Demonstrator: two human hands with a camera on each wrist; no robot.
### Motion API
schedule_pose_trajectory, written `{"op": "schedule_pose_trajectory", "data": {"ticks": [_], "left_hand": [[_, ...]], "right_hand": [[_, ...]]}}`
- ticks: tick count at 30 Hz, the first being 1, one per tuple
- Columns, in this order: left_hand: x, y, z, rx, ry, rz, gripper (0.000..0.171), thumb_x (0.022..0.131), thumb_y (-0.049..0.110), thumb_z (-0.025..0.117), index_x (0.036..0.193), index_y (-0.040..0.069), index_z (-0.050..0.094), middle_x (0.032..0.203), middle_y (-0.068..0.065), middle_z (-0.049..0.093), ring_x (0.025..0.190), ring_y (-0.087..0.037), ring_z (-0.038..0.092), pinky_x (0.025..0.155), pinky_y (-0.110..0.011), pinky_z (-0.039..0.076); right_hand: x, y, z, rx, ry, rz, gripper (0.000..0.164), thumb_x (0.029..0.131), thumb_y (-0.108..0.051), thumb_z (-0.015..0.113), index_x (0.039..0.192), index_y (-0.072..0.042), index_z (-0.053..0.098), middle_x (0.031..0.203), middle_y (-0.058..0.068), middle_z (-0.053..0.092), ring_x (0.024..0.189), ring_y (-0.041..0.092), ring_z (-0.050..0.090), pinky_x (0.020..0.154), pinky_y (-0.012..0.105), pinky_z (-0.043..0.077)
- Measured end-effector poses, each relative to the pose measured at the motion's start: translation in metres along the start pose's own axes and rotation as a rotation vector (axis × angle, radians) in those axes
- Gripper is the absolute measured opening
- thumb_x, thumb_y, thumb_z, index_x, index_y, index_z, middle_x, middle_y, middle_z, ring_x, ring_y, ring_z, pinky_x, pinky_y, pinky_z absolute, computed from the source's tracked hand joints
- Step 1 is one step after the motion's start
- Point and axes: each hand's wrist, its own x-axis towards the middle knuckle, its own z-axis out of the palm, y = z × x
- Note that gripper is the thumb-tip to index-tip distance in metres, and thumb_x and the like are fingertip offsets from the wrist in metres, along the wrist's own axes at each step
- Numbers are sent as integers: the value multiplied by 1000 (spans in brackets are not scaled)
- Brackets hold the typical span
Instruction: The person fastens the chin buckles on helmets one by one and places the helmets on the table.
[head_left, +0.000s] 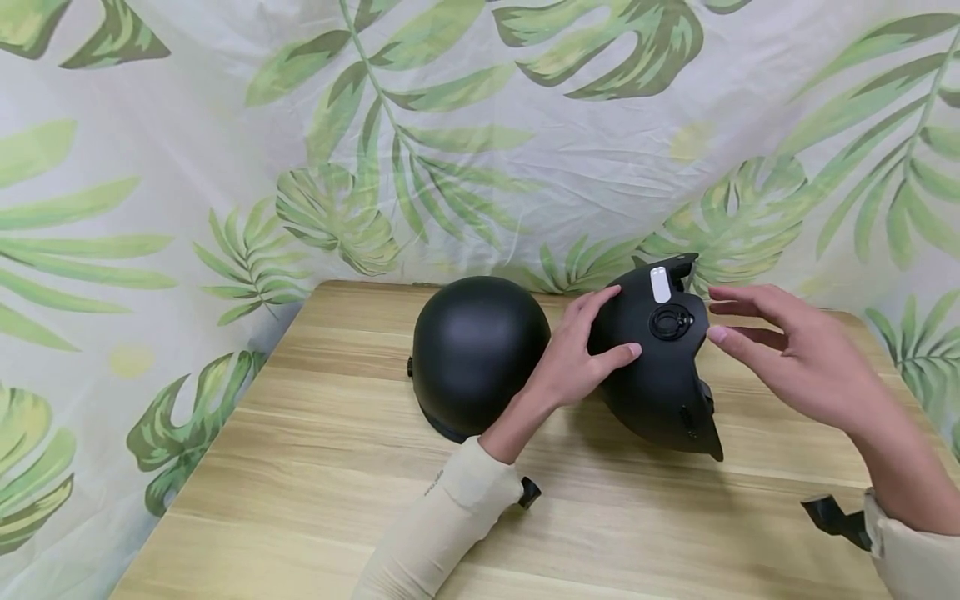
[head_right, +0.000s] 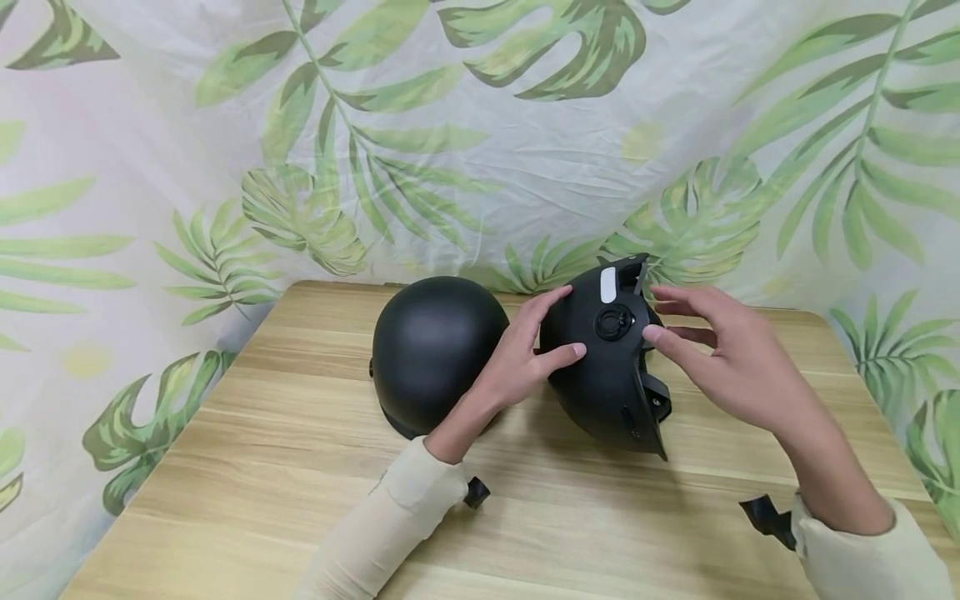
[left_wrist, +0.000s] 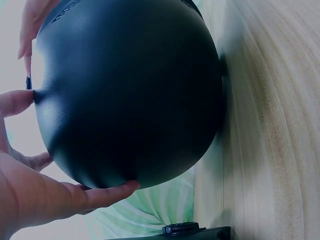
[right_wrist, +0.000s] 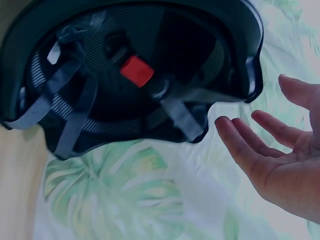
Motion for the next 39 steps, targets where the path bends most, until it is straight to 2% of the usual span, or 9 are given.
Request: {"op": "schedule_pose_trajectory", "data": {"ticks": [4, 9, 15, 19, 22, 27, 31, 36, 39], "left_hand": [[0, -1, 0, 2, -2, 2, 77, 97, 37, 73, 165, 27, 38, 170, -12, 31, 152, -29, 38, 122, -54, 35], [0, 0, 1, 4, -4, 3, 77, 97, 37, 73, 165, 27, 38, 169, -12, 31, 152, -29, 38, 122, -54, 36], [1, 1, 2, 9, -4, 4, 78, 96, 38, 74, 165, 28, 38, 169, -10, 31, 152, -28, 39, 123, -52, 36], [1, 3, 1, 10, 2, 3, 79, 95, 39, 75, 165, 29, 39, 169, -10, 32, 152, -27, 40, 122, -51, 36], [1, 3, 1, 7, 2, 6, 79, 95, 38, 75, 165, 28, 39, 168, -11, 32, 151, -28, 40, 122, -51, 37], [0, 2, 1, 6, 9, 15, 78, 95, 39, 75, 164, 27, 40, 169, -9, 32, 152, -28, 39, 122, -51, 37], [0, 0, -2, -2, 55, 57, 74, 95, 37, 77, 161, 25, 47, 167, -7, 36, 150, -27, 43, 117, -49, 43], [1, -3, -6, -60, 103, 99, 65, 96, 33, 77, 156, 21, 54, 162, -4, 43, 146, -21, 47, 106, -47, 53], [2, -4, -7, -81, 107, 95, 61, 97, 32, 77, 154, 20, 56, 159, -3, 49, 143, -21, 50, 104, -47, 55]], "right_hand": [[7, -13, 4, -6, -36, -16, 49, 100, -11, 76, 146, -14, 63, 147, 4, 60, 115, -10, 62, 91, 4, 47], [13, -18, 9, -67, -50, 12, 48, 100, -21, 76, 146, -13, 63, 147, 10, 61, 118, 13, 68, 87, 1, 46], [13, -13, 9, -121, -74, 98, 52, 103, -34, 72, 151, -20, 59, 142, 12, 66, 118, 14, 70, 80, 3, 45], [14, -12, 7, -61, -106, 166, 54, 104, -36, 70, 154, -21, 56, 148, 14, 61, 129, 43, 64, 79, 6, 47], [15, -11, 8, 71, -107, 211, 54, 105, -31, 69, 155, -16, 55, 147, 16, 59, 131, 36, 64, 82, 11, 55], [12, -4, 13, 295, -29, 249, 50, 104, -17, 70, 152, -7, 57, 131, 1, 65, 111, 1, 72, 82, 25, 62], [9, 6, 11, 547, 67, 265, 47, 100, -6, 73, 146, -4, 62, 119, -3, 69, 99, 4, 76, 78, 27, 63], [2, 20, 8, 943, 146, 221, 42, 100, 11, 64, 137, -6, 71, 116, 5, 76, 94, 14, 77, 75, 29, 64], [-3, 26, 7, 1062, 180, 179, 43, 100, 16, 57, 137, -2, 70, 116, 9, 78, 94, 17, 78, 72, 30, 64]]}}
